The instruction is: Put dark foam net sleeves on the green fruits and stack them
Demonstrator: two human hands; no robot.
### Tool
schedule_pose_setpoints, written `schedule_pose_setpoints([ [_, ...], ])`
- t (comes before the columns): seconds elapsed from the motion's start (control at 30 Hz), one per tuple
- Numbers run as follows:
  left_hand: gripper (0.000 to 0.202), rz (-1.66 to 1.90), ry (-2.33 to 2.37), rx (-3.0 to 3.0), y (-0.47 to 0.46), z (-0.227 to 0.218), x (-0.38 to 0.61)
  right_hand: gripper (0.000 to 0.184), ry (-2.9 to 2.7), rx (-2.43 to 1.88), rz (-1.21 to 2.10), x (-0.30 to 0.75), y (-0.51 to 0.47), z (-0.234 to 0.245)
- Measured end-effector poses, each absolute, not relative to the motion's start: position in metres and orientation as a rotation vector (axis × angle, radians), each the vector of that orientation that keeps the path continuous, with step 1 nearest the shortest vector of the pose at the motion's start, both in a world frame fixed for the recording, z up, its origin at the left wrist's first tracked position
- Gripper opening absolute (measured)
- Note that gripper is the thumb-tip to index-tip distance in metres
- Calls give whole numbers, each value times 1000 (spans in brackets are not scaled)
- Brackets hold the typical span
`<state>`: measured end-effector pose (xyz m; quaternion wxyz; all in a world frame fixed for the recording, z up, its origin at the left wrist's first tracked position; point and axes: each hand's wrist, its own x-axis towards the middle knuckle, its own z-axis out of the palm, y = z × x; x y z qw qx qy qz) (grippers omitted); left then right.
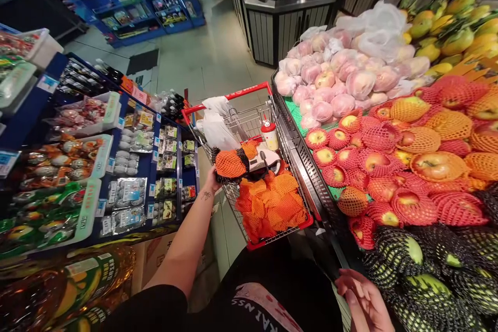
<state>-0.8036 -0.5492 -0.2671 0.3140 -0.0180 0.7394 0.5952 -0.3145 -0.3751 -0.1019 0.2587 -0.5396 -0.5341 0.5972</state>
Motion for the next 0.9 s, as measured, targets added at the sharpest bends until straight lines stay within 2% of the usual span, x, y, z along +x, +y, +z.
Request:
schedule_pose_setpoints([
  [0.1, 70, 1722, 1886, -114, -556, -261, -795, 30, -1524, -1426, 1587, -325, -381, -99],
  [0.2, 75, 1805, 1811, -161, -560, -257, -782, 28, -1609, -1342, 1584, -327, -382, -103],
  [0.33, 74, 1815, 1680, -196, -563, -255, -758, 29, -1788, -1166, 1645, -342, -376, -117],
  [0.47, 67, 1760, 1511, -231, -553, -255, -718, 37, -2010, -965, 1785, -401, -377, -125],
  [0.53, 59, 1729, 1405, -234, -541, -254, -693, 47, -2113, -830, 1723, -437, -382, -123],
  [0.63, 44, 1699, 1261, -216, -523, -250, -655, 79, -2422, -558, 1233, -480, -392, -115],
  [0.67, 41, 1697, 1227, -213, -518, -248, -645, 85, -2506, -474, 1116, -489, -395, -113],
  [0.7, 39, 1699, 1198, -215, -515, -246, -635, 81, -2569, -411, 1068, -495, -397, -113],
  [0.8, 42, 1722, 1137, -245, -517, -245, -617, 32, -2596, -434, 1221, -501, -396, -122],
  [0.83, 43, 1733, 1122, -262, -520, -246, -614, 22, -2540, -510, 1327, -500, -394, -126],
  [0.9, 43, 1751, 1097, -308, -529, -249, -611, 16, -2282, -712, 1635, -497, -390, -133],
])
